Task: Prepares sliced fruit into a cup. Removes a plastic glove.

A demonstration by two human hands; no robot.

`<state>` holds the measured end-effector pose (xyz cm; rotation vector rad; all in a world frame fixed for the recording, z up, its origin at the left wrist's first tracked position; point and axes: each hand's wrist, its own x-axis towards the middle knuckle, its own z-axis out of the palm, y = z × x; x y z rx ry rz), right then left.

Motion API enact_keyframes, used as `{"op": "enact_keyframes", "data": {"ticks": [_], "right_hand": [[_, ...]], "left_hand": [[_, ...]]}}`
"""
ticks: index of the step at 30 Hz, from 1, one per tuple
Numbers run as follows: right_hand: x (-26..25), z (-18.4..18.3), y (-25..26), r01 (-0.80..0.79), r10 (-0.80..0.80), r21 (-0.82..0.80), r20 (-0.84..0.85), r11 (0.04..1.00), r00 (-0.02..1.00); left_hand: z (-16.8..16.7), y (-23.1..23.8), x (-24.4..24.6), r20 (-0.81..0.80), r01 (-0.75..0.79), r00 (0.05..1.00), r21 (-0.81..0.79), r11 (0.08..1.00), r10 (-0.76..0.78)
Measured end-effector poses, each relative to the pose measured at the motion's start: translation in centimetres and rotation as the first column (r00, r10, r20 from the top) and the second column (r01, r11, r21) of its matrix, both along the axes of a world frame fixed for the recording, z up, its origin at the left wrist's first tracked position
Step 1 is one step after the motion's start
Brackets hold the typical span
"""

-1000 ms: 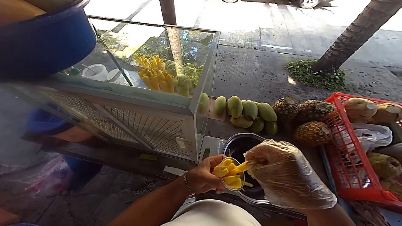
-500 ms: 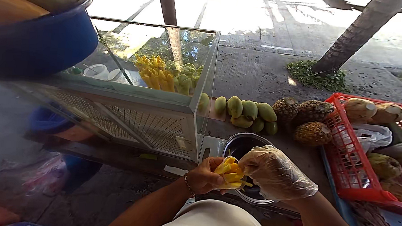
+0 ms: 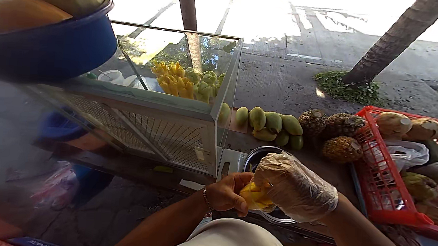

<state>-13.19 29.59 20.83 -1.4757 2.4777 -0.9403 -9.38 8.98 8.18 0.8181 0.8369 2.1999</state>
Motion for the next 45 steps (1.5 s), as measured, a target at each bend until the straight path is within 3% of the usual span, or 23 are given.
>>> {"op": "enact_keyframes", "data": {"ticks": [5,11,16,21,25,29,33,36,41,45], "right_hand": [[0.1,-0.6,-0.3,-0.004,0.004,0.014,-0.011,1.000,1.000],[0.0,-0.6,-0.1,0.000,0.010,0.051,-0.187,0.999,0.982],[-0.3,0.5,0.4,0.035,-0.021,0.082,-0.164,0.996,0.986],[-0.9,1.4,1.0,0.064,-0.061,0.085,-0.029,0.994,0.998],[-1.2,1.5,1.2,0.182,-0.180,0.026,-0.057,0.983,0.982],[-1.0,1.7,0.9,0.359,-0.356,0.068,-0.059,0.931,0.933],[-0.7,1.6,0.7,0.476,-0.476,0.037,-0.017,0.879,0.879],[-0.6,0.9,0.9,0.454,-0.454,-0.049,0.005,0.890,0.891],[-0.6,-0.6,1.4,0.253,-0.262,-0.224,-0.011,0.941,0.965],[-0.7,-1.0,1.4,0.263,-0.253,-0.285,0.072,0.922,0.965]], "left_hand": [[0.3,-0.4,0.4,-0.036,-0.055,0.998,-0.110,0.992,0.051],[0.1,-0.3,0.5,-0.037,-0.061,0.998,-0.146,0.987,0.056],[0.2,-0.2,0.1,-0.098,-0.123,0.990,-0.268,0.956,0.101],[-0.1,0.0,-0.1,-0.110,-0.190,0.981,-0.335,0.923,0.162],[-0.5,0.4,-0.1,-0.171,-0.314,0.949,-0.423,0.850,0.266],[-0.8,0.6,0.0,-0.286,-0.459,0.887,-0.469,0.755,0.362],[-0.6,0.6,0.0,-0.267,-0.487,0.873,-0.530,0.694,0.409],[-0.7,0.5,-0.2,-0.214,-0.473,0.879,-0.504,0.723,0.427],[-0.9,0.2,-0.4,-0.131,-0.411,0.911,-0.353,0.840,0.391],[-0.6,0.2,-0.5,-0.118,-0.408,0.913,-0.324,0.854,0.391]]}}
